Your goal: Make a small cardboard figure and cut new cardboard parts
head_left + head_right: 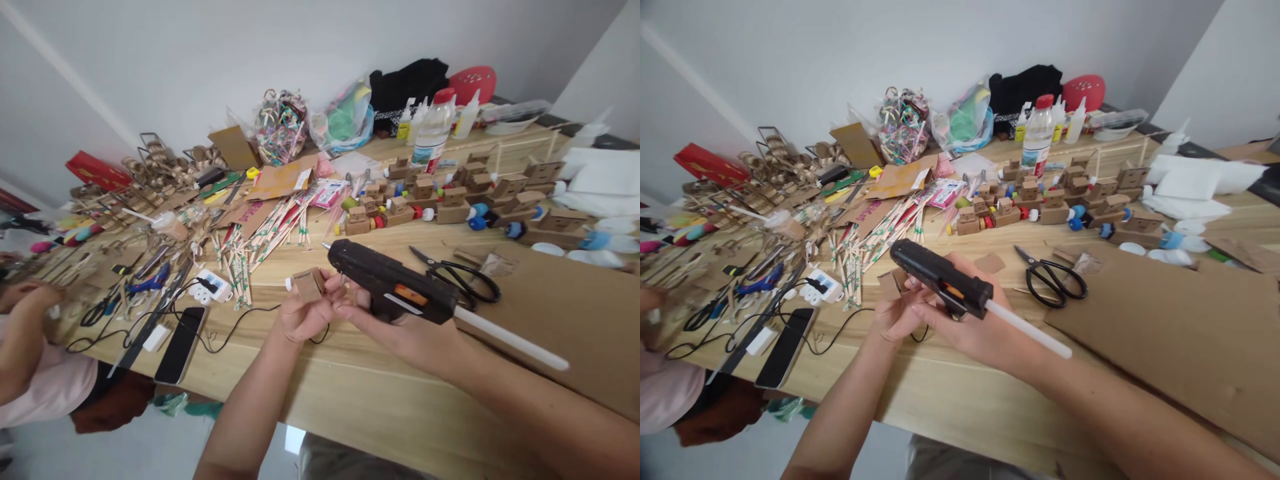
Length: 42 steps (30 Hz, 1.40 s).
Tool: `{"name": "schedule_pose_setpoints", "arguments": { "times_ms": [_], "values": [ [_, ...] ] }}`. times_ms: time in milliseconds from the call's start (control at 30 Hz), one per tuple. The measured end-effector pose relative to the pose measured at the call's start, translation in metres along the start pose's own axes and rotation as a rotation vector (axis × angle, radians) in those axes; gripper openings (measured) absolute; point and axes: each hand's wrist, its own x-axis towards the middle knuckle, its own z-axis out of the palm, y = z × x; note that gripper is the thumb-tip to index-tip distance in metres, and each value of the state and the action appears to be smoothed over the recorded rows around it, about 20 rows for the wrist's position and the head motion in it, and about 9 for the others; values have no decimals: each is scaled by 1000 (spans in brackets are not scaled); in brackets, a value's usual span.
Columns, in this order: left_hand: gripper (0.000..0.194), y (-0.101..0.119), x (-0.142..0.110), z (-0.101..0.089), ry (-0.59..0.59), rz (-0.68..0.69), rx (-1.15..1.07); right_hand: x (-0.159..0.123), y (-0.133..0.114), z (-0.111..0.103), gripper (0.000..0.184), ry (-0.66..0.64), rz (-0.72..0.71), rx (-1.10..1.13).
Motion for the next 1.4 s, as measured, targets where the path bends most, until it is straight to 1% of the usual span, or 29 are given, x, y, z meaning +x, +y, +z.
{"name": "schedule_pose_setpoints", "arguments": {
  "times_ms": [100, 167, 267, 333, 400, 467, 600, 700, 833, 900, 967, 1033, 1133, 1167, 1267, 1400],
  "values": [
    [62, -1, 0, -1, 12, -39, -25, 0, 4, 3, 22, 45, -24, 10],
    [65, -2, 0, -2, 23, -40, -33, 0, 6, 4, 22, 61, -36, -2],
    [67, -3, 0, -1, 43, -33, -67, 1, 8, 3, 21, 60, -12, -8],
    [62, -4, 1, 1, 50, -19, -104, 2, 10, 2, 20, 83, 12, 11],
    [53, -4, 2, 4, 67, 0, -138, 2, 11, 1, 19, 126, 33, 35],
    [42, -4, 3, 8, 108, 15, -162, 3, 13, 0, 19, 153, 63, 67],
    [28, -2, 4, 14, 211, 8, -190, 7, 9, 1, 24, 134, 162, 138],
    [24, -5, 6, 13, 249, -21, -216, 10, 3, 3, 26, 145, 181, 186],
    [29, -12, 7, 7, 212, 7, -183, 11, 1, 4, 27, 147, 181, 250],
    [38, -10, 7, 3, 183, 50, -100, 11, 4, 3, 24, 150, 178, 245],
    [46, -2, 6, -3, 183, 124, 72, 11, 7, 1, 23, 163, 171, 219],
    [45, 13, 5, -12, 227, 238, 352, 12, 10, -1, 21, 187, 169, 193],
    [33, 40, 4, -33, 368, 433, 890, 13, 12, -3, 21, 220, 174, 155],
    [29, 47, 5, -40, 391, 456, 1018, 14, 13, -3, 21, 223, 174, 143],
    [22, 57, 7, -59, 396, 442, 1210, 14, 11, -4, 21, 217, 183, 136],
    [22, 48, 14, -70, 407, 409, 1269, 14, 9, -6, 23, 195, 186, 159]
  ]
}}
